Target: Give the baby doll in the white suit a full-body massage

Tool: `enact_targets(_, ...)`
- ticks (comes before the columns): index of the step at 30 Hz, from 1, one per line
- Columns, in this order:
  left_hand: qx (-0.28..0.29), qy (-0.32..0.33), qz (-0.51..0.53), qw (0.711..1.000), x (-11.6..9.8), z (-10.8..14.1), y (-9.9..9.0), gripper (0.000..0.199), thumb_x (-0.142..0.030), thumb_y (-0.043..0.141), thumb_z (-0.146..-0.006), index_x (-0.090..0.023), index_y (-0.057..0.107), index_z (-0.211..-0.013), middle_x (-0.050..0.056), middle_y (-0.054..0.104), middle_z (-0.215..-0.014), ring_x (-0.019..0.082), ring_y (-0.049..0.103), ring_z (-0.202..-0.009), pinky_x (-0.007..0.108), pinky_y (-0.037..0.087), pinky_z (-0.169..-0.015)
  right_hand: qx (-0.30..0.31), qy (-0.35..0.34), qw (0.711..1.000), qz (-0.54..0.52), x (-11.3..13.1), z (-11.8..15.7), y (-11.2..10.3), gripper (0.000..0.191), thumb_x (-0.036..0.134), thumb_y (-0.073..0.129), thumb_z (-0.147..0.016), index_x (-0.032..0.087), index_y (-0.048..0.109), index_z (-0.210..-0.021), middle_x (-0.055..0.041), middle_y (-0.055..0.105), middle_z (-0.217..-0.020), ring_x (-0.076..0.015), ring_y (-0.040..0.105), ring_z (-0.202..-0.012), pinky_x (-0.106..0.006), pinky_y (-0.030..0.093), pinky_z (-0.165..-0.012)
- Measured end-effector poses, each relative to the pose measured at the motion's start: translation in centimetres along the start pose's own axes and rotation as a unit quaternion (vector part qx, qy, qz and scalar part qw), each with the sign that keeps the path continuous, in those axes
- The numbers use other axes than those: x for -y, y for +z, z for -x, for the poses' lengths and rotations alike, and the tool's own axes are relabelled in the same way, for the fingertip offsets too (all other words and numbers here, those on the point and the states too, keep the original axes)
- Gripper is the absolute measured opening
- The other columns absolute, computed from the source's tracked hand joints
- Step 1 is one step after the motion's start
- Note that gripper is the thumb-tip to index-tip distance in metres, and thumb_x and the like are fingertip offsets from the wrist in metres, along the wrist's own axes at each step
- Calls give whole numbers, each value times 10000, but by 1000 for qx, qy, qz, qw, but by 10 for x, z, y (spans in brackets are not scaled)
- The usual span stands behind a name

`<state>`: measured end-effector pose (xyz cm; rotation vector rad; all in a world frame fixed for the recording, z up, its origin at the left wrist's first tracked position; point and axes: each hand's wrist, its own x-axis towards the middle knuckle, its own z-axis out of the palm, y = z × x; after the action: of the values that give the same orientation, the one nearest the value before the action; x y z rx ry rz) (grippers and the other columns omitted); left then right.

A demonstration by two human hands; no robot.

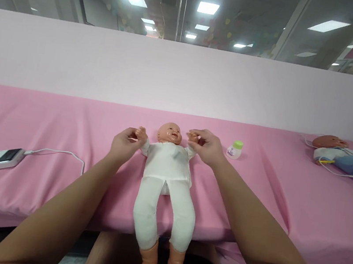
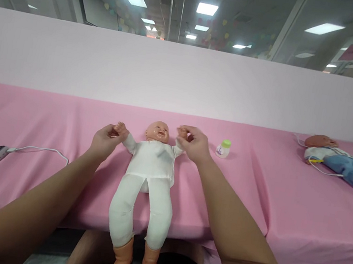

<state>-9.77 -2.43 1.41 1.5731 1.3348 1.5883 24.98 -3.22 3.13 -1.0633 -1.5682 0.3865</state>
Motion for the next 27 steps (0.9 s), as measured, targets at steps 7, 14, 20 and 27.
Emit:
enact_targets(7,213,286,-250,900,-27,30,22,210,-384,726,-846,-263,799,-1001,53,740,-959,227,675,-922,347,540,-835,283,-140,935,161,49,28,38,285,145,701,-845,278,801,-1075,-39,722,-1032,-206,673,-961,-330,534,-841)
enact_targets(14,143,110,-196,964,-13,20,17,324,-485,730,-811,-235,768,-1014,48,750,-989,216,678,-869,315,546,-785,164,-81,969,164,24,18,33,225,298,718,-871,241,782,-1078,-47,759,-1048,-202,681,-896,-318,530,-812)
enact_targets(20,-44,-143,-35,988,25,-14,-5,310,-479,708,-806,-176,698,-871,49,697,-814,195,658,-736,301,559,-660,-61,226,967,98,-44,-5,-5,334,518,653,-907,198,733,-965,-70,752,-946,-186,659,-788,-281,513,-685)
enact_targets(27,-71,-214,20,974,52,-30,-11,245,-404,759,-752,-170,691,-776,63,670,-725,205,659,-652,342,593,-661,25,441,891,106,-78,-4,-21,380,542,722,-856,189,644,-741,-60,564,-511,-145,440,-424,-308,361,-455)
